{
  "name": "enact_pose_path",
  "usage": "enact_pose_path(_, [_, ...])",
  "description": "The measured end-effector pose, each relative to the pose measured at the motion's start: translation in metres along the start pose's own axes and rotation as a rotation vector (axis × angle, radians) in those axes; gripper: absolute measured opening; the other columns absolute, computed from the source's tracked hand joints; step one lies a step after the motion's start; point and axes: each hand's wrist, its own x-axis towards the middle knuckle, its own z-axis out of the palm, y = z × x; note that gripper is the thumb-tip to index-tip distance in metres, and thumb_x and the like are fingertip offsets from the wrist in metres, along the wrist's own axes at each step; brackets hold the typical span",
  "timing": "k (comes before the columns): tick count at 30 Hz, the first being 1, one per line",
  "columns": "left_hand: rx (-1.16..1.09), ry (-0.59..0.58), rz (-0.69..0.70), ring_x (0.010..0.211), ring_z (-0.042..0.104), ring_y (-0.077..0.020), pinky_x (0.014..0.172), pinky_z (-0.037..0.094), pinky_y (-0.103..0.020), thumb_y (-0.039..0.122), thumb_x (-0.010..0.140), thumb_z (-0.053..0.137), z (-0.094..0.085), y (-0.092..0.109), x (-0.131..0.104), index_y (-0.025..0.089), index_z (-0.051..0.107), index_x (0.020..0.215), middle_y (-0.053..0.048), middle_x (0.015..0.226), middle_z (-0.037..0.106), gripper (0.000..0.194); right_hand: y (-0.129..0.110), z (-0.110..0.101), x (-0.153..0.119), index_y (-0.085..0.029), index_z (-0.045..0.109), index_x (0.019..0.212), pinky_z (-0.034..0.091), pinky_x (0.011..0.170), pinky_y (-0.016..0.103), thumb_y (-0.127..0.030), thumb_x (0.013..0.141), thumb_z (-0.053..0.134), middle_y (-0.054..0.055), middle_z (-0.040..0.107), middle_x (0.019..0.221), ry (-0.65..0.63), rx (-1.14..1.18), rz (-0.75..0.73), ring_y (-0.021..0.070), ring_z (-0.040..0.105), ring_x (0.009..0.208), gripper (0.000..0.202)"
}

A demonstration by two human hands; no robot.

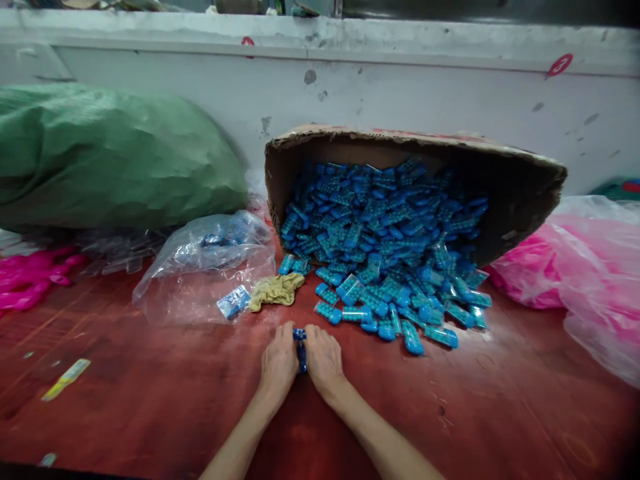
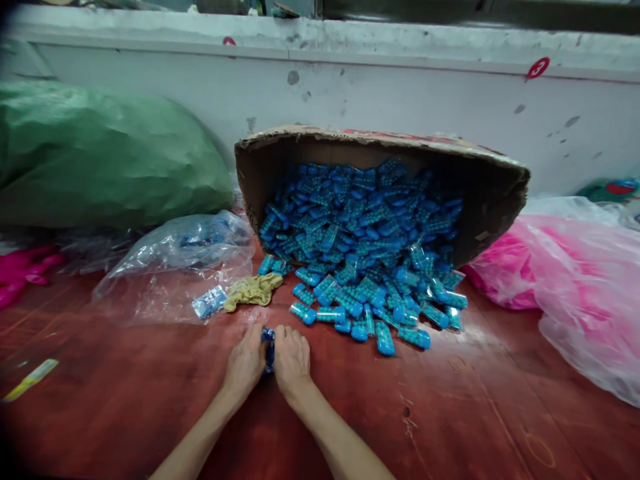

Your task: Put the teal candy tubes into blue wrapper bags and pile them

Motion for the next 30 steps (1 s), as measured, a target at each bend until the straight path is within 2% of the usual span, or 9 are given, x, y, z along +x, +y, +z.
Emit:
enact_pose_path(5, [0.298, -0.091, -0.03, 0.074, 0.058, -0.021, 0.053, 0.042, -0.029, 0.027, 0.083, 0.035, -0.011, 0.0, -0.011, 0.018, 0.052, 0.102, -0.01, 0.091, 0.055, 0.027, 0.002, 0.001, -0.009, -0.021, 0.053, 0.089, 0.038, 0.069, 0.034, -0.027, 0.084, 0.046, 0.008, 0.058, 0.089, 0.006, -0.216, 0.03, 0.0241, 0.053, 0.084, 0.011])
enact_pose_path(7, [0.324, -0.089, -0.023, 0.076, 0.058, -0.0216, 0.055, 0.043, -0.03, 0.025, 0.084, 0.031, -0.015, -0.001, -0.016, 0.018, 0.053, 0.104, -0.01, 0.092, 0.056, 0.031, 0.003, -0.003, -0.012, -0.021, 0.053, 0.099, 0.039, 0.068, 0.034, -0.033, 0.082, 0.05, 0.008, 0.057, 0.092, -0.004, -0.209, 0.035, 0.0241, 0.053, 0.085, 0.02])
enact_pose_path(9, [0.333, -0.027, 0.006, 0.085, 0.056, -0.024, 0.062, 0.045, -0.033, 0.024, 0.085, 0.028, -0.016, -0.003, -0.02, 0.018, 0.054, 0.108, -0.012, 0.099, 0.057, 0.034, 0.004, -0.008, -0.013, -0.022, 0.049, 0.11, 0.039, 0.068, 0.034, -0.035, 0.081, 0.051, 0.009, 0.057, 0.095, -0.018, -0.182, 0.037, 0.0245, 0.053, 0.085, 0.032])
enact_pose_path(12, [0.302, 0.086, 0.165, 0.111, 0.044, -0.0291, 0.083, 0.04, -0.043, 0.023, 0.084, 0.032, -0.008, -0.01, -0.024, 0.018, 0.053, 0.114, -0.014, 0.12, 0.053, 0.037, 0.004, -0.011, -0.016, -0.022, 0.045, 0.118, 0.04, 0.072, 0.036, -0.031, 0.082, 0.049, 0.01, 0.056, 0.103, -0.019, -0.155, 0.025, 0.025, 0.053, 0.09, 0.037])
enact_pose_path(14, [0.274, 0.071, 0.293, 0.12, 0.036, -0.0299, 0.09, 0.035, -0.046, 0.024, 0.083, 0.037, 0.0, -0.017, -0.025, 0.02, 0.053, 0.116, -0.012, 0.127, 0.05, 0.037, 0.006, -0.01, -0.019, -0.024, 0.047, 0.117, 0.039, 0.075, 0.038, -0.026, 0.082, 0.049, 0.01, 0.055, 0.109, -0.009, -0.173, -0.003, 0.0259, 0.051, 0.094, 0.035])
enact_pose_path(16, [0.275, 0.017, 0.369, 0.121, 0.036, -0.0303, 0.093, 0.033, -0.049, 0.025, 0.082, 0.039, 0.009, -0.022, -0.026, 0.023, 0.051, 0.119, -0.01, 0.127, 0.05, 0.039, 0.008, -0.006, -0.022, -0.025, 0.05, 0.112, 0.037, 0.077, 0.041, -0.024, 0.082, 0.049, 0.01, 0.054, 0.112, -0.013, -0.203, -0.041, 0.0266, 0.05, 0.095, 0.03])
enact_pose_path(19, [0.3, -0.008, 0.383, 0.121, 0.036, -0.0312, 0.092, 0.033, -0.052, 0.024, 0.082, 0.04, 0.018, -0.026, -0.027, 0.025, 0.048, 0.122, -0.009, 0.129, 0.049, 0.042, 0.011, 0.0, -0.023, -0.026, 0.052, 0.108, 0.037, 0.077, 0.041, -0.025, 0.083, 0.049, 0.009, 0.055, 0.11, -0.026, -0.226, -0.087, 0.0256, 0.049, 0.093, 0.025])
enact_pose_path(24, [0.303, 0.017, 0.373, 0.12, 0.039, -0.0309, 0.091, 0.034, -0.052, 0.022, 0.081, 0.041, 0.02, -0.027, -0.026, 0.027, 0.049, 0.121, -0.009, 0.127, 0.051, 0.041, 0.01, -0.002, -0.022, -0.025, 0.055, 0.103, 0.037, 0.073, 0.039, -0.026, 0.084, 0.048, 0.009, 0.056, 0.106, -0.024, -0.237, -0.079, 0.0254, 0.049, 0.089, 0.021])
enact_pose_path(30, [0.337, 0.005, 0.403, 0.119, 0.039, -0.0316, 0.091, 0.033, -0.053, 0.022, 0.082, 0.038, 0.019, -0.029, -0.024, 0.026, 0.047, 0.123, -0.009, 0.127, 0.05, 0.042, 0.005, -0.014, -0.024, -0.027, 0.045, 0.119, 0.037, 0.074, 0.036, -0.022, 0.087, 0.039, 0.008, 0.053, 0.114, 0.054, -0.166, -0.055, 0.0239, 0.05, 0.093, 0.032])
